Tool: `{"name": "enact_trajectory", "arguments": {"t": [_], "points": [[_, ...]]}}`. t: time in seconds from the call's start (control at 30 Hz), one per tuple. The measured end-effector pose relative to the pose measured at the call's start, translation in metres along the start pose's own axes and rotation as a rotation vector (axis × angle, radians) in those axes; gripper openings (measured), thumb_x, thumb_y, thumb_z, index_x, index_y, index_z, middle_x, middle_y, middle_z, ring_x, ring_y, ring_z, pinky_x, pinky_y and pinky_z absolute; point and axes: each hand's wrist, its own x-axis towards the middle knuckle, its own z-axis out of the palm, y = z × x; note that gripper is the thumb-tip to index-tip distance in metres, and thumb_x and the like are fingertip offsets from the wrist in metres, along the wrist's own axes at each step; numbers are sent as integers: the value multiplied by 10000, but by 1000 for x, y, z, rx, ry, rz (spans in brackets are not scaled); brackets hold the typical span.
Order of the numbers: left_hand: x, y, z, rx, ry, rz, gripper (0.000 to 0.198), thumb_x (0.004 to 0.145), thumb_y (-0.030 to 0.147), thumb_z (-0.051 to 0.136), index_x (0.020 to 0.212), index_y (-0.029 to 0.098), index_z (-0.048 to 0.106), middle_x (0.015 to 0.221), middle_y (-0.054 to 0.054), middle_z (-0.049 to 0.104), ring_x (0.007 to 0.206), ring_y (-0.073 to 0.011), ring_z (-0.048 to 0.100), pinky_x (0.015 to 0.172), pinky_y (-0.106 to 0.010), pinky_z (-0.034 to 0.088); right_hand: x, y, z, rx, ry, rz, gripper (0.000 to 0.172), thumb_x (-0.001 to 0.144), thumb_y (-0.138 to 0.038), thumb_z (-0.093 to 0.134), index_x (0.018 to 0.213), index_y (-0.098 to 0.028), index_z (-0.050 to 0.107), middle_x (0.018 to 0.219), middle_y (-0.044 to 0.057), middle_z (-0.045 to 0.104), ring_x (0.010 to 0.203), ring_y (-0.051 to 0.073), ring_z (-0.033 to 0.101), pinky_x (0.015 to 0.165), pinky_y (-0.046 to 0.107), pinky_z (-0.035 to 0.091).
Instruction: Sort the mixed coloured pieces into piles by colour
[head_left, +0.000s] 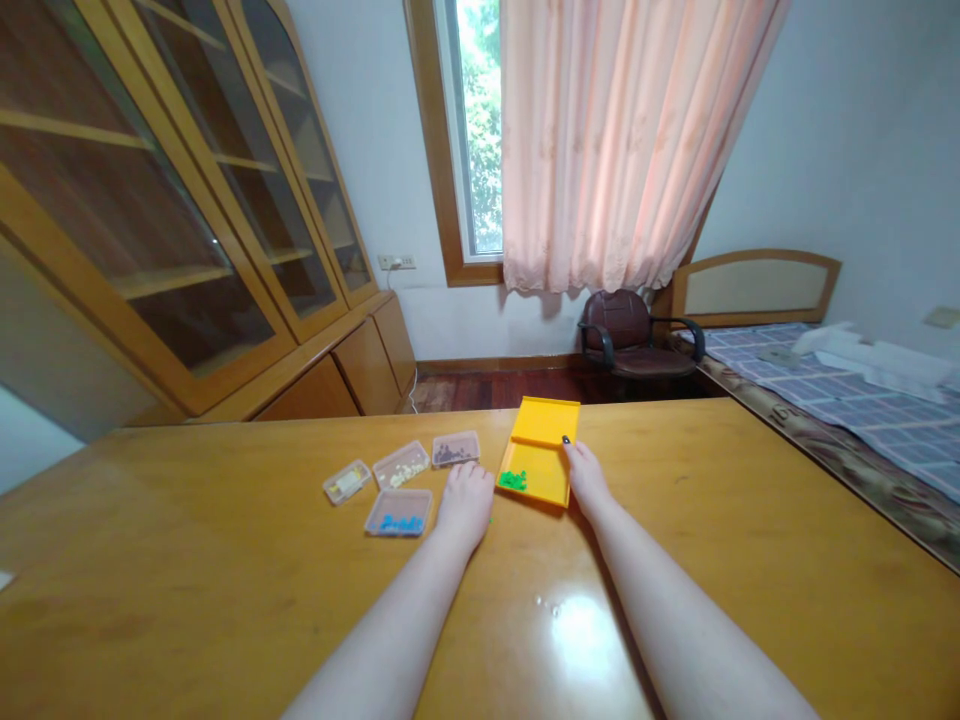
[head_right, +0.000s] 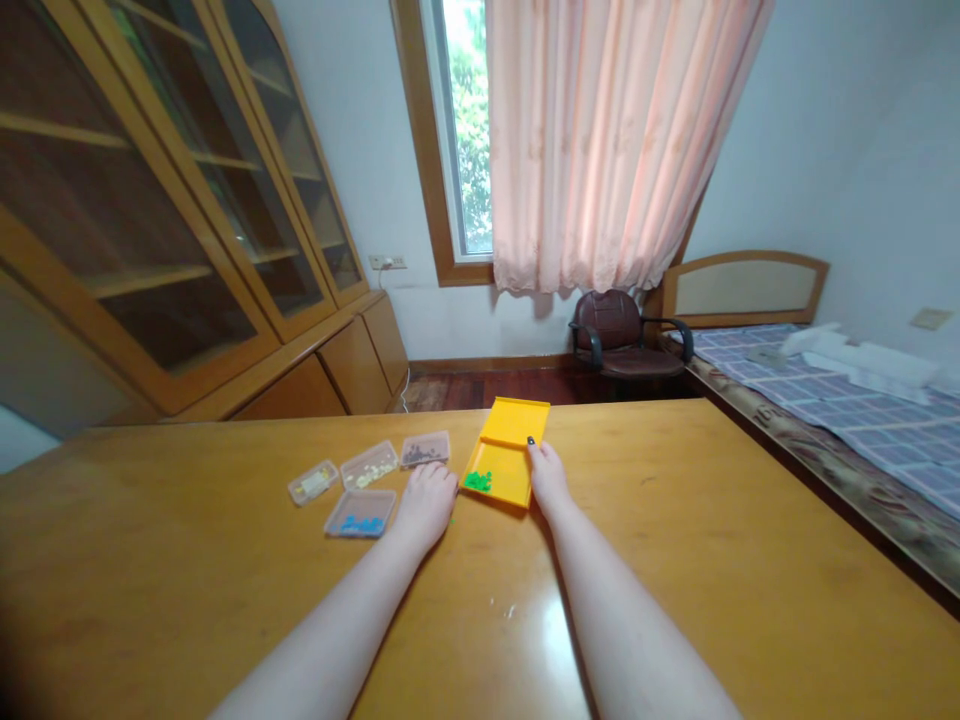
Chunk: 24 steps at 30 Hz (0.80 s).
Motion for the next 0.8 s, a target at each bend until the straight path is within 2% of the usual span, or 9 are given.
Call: {"name": "enact_trajectory", "arguments": {"t": [0.1, 0.27, 0.33, 0.47, 0.6, 0.67, 0.73, 0.8], "points": [[-3, 3, -3, 2, -66, -9, 220, 827, 83, 413, 856, 139, 624, 870, -107, 632, 916, -244, 538, 795, -377, 384, 0, -1, -1, -32, 8, -9, 353, 623, -509, 665, 783, -197, 623, 811, 41, 716, 784, 251, 659, 692, 337, 522], [-4, 6, -8, -14, -118, -89, 220, 848, 70, 376, 907, 143, 575, 872, -103, 628, 895, -239, 552, 780, -367, 373, 0, 1, -1, -25, 1, -19, 364, 641, -524, 650, 797, -199, 608, 817, 35, 713, 781, 242, 659, 699, 338, 520], [-1, 5, -13, -39, -104, -127, 202, 859, 91, 379, 916, 146, 565, 877, -100, 631, 883, -234, 562, 775, -362, 378, 0, 1, -1, -24, -5, -18, 367, 642, -523, 651, 805, -198, 604, 814, 34, 713, 777, 239, 659, 701, 340, 520], [13, 4, -26, -203, 4, -125, 161, 881, 222, 428, 934, 177, 574, 903, -64, 647, 886, -210, 577, 793, -337, 398, -2, 0, 0, -26, -18, -4, 372, 628, -522, 663, 791, -194, 597, 801, 42, 712, 746, 239, 659, 686, 339, 521], [19, 0, -33, -360, 29, -73, 264, 868, 230, 440, 1098, 206, 566, 1117, -63, 615, 1041, -188, 549, 903, -313, 398, -4, -4, 1, -38, -22, -19, 383, 628, -532, 657, 795, -193, 601, 821, 47, 714, 757, 240, 659, 679, 330, 519], [9, 0, -31, -389, 34, -141, 319, 854, 188, 416, 1139, 189, 559, 1210, -81, 567, 1122, -191, 510, 962, -316, 377, -5, -6, 2, -46, -17, -21, 378, 627, -532, 655, 787, -194, 603, 819, 47, 715, 761, 241, 658, 681, 328, 518], [-10, 3, -26, -405, 13, -247, 416, 847, 195, 406, 1255, 159, 478, 1314, -115, 488, 1201, -207, 456, 1005, -333, 350, -6, -7, 3, -54, -12, -21, 367, 622, -529, 657, 768, -196, 602, 800, 45, 714, 757, 241, 657, 676, 327, 518], [-32, 9, -19, -385, -118, -310, 558, 817, 269, 469, 1350, 142, 367, 1430, -149, 345, 1289, -259, 361, 1039, -375, 312, -5, -6, 4, -55, -15, -22, 357, 625, -527, 654, 757, -198, 603, 793, 44, 714, 757, 240, 656, 678, 328, 519]]}}
